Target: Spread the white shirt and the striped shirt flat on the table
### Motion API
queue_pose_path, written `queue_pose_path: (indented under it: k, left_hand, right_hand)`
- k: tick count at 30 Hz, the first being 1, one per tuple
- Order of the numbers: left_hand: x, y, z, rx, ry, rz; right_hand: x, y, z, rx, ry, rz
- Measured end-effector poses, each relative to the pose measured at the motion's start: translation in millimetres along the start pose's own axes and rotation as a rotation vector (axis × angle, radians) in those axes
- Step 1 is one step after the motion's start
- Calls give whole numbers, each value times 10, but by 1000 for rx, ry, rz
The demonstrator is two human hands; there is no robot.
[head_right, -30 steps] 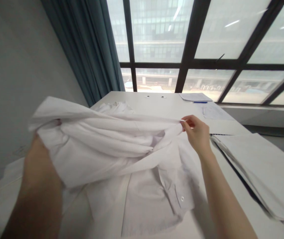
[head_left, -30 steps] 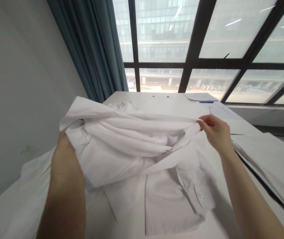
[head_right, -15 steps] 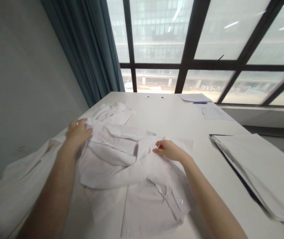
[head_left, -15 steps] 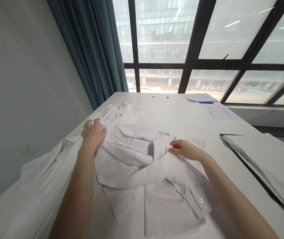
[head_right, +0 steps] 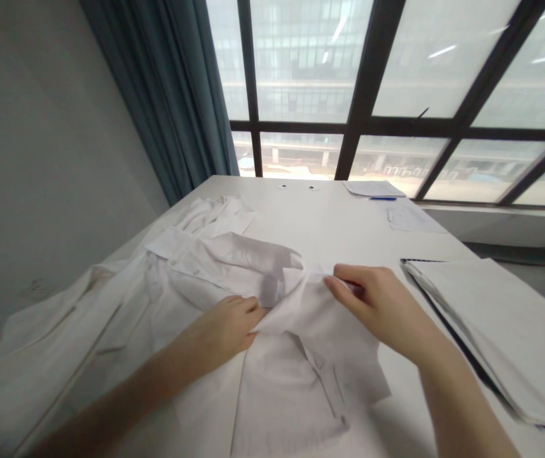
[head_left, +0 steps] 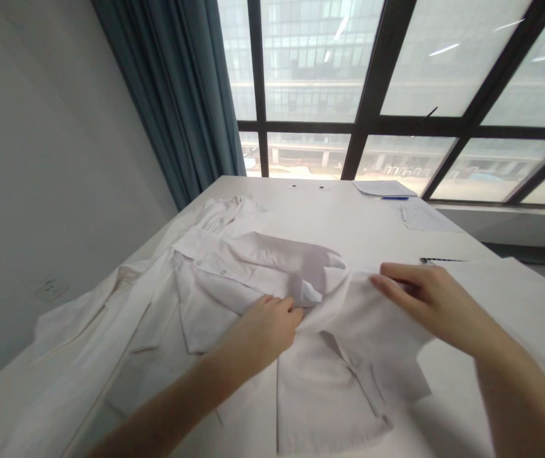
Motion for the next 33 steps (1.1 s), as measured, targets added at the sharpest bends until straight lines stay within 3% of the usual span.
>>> queue_pose_path:
  k: [3, 5, 8, 11, 14, 16, 20, 23, 25, 27, 30, 32, 33]
  left_hand:
    - [118, 61, 300, -5, 22, -53]
    - [199, 141, 562, -72, 115, -25]
    - [341, 304, 942, -225, 172, 52]
    - [461, 420, 1171, -279, 87, 87]
    - [449, 423, 1232, -234, 48, 95]
    - [381, 398, 1229, -161, 49, 133]
    - [235, 344, 1238, -49, 83, 286]
    - [172, 310, 1253, 14, 115, 385]
    - [154, 307, 1252, 63, 87, 425]
    - [150, 321, 1239, 87, 41, 462]
    - [225, 327, 1175, 49, -12, 528]
    - [423, 280, 1079, -38, -140, 515]
    - [583, 229, 1019, -119, -248, 469]
  right_hand:
    - [-160, -26, 332, 258, 39, 98]
    - [-367, 44, 481, 352, 74, 186]
    - [-692, 125, 524, 256, 161, 309]
    - [-821, 171, 451, 261, 190, 327]
    - [-673, 262, 385, 408, 181, 262]
    - [-468, 388, 374, 436, 153, 212]
    - [-84, 824, 478, 483, -47, 163]
    - [-5, 1017, 552, 499, -147, 120]
    - [-48, 945, 516, 457, -122, 6]
    - [-155, 721, 392, 327, -31, -165]
    - [-460, 262, 93, -53, 178, -415]
    - [-747, 18, -117, -308, 332, -500]
    - [-888, -55, -219, -359, 375, -477]
Point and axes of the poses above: each hand's wrist, its own z-axis away from the middle knuckle, its own y-axis out of the palm, x = y × z, the point moved 3 cm from there along -z, towards the middle knuckle, and after that the axes turned 8 degrees about -x, right-handed, at the moved point
